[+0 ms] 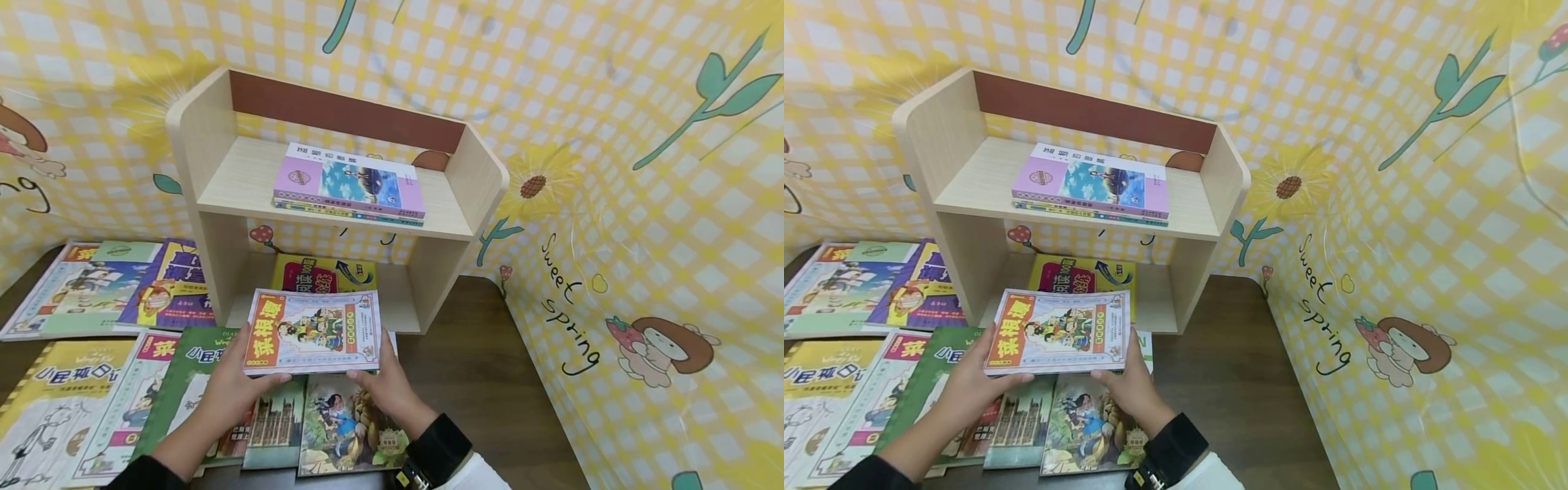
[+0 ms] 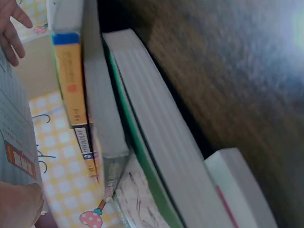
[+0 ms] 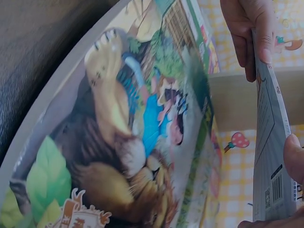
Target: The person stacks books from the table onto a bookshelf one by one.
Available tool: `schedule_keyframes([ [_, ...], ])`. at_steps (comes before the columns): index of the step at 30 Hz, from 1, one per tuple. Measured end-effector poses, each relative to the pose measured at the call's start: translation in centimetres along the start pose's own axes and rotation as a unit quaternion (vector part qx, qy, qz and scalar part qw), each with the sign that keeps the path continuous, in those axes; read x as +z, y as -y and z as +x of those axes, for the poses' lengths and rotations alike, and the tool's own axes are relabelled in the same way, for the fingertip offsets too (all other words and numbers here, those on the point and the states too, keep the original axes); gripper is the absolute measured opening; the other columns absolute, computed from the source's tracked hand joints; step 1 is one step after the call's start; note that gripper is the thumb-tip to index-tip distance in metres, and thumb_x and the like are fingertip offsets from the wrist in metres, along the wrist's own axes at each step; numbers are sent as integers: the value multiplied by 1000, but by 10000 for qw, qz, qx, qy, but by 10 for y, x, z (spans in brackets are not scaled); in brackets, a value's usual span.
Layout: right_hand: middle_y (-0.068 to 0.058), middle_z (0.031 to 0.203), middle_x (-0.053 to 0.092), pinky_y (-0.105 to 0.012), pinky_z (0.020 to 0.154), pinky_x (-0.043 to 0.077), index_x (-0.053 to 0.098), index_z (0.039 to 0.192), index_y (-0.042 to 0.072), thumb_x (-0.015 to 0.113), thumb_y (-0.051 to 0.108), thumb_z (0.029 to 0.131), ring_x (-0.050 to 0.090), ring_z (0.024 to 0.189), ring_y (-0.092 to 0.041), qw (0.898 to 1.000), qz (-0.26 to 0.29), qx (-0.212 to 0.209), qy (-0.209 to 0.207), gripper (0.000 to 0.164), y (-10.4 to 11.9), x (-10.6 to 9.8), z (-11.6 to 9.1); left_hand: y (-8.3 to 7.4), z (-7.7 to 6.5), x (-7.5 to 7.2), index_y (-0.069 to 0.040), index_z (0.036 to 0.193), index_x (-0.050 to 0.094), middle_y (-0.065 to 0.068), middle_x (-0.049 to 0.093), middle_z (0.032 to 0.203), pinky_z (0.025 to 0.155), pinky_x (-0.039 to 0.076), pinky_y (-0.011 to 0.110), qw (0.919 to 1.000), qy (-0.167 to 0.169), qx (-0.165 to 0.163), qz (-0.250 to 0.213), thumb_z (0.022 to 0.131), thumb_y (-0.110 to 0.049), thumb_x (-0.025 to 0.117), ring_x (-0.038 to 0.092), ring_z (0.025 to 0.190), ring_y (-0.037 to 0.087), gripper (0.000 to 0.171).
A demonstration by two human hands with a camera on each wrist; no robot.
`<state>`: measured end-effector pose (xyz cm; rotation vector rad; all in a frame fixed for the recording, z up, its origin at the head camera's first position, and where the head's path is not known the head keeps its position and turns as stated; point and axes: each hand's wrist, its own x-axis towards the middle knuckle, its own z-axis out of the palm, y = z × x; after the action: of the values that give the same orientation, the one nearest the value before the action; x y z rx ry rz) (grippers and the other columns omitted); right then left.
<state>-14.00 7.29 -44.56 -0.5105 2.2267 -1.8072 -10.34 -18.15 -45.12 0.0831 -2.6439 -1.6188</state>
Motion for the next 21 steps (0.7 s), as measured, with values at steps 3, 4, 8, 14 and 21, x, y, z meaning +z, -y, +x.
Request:
schedule_keyframes([
  [3,-16,154,29,-54,112,27,-3,155,12,60,3,93,31,138,-36,9995,64,313,-37,89,-7,-1,4,4,7,3,-7,155,0,31,26,147,98,35,66,9999,96,-43,87,76,-37,82,35,128,49,118],
  [4,-17,155,26,-55,113,24,-5,155,11,60,4,93,27,140,-37,9990,67,443,-56,90,-9,-1,5,5,9,4,-6,155,0,32,25,147,99,35,66,9998,133,-73,104,76,-37,82,35,128,50,119],
  [8,-17,152,33,-56,112,25,-4,155,11,61,6,94,29,140,-38,9966,127,809,-66,90,-17,-3,10,11,18,7,1,153,0,36,22,148,100,33,67,9995,273,-107,117,75,-35,83,35,126,53,120],
  [14,-14,140,48,-54,107,36,11,155,12,60,4,94,44,130,-35,9974,46,720,77,79,-25,-4,17,22,30,11,7,151,5,38,24,147,100,33,67,9990,428,5,132,75,-34,83,35,126,55,116],
  [21,-15,137,52,-50,99,44,19,154,9,63,4,92,50,125,-34,9971,-226,720,-24,76,-32,-5,24,29,39,16,7,149,22,37,24,147,98,31,70,9978,343,286,487,76,-27,83,32,127,56,101],
])
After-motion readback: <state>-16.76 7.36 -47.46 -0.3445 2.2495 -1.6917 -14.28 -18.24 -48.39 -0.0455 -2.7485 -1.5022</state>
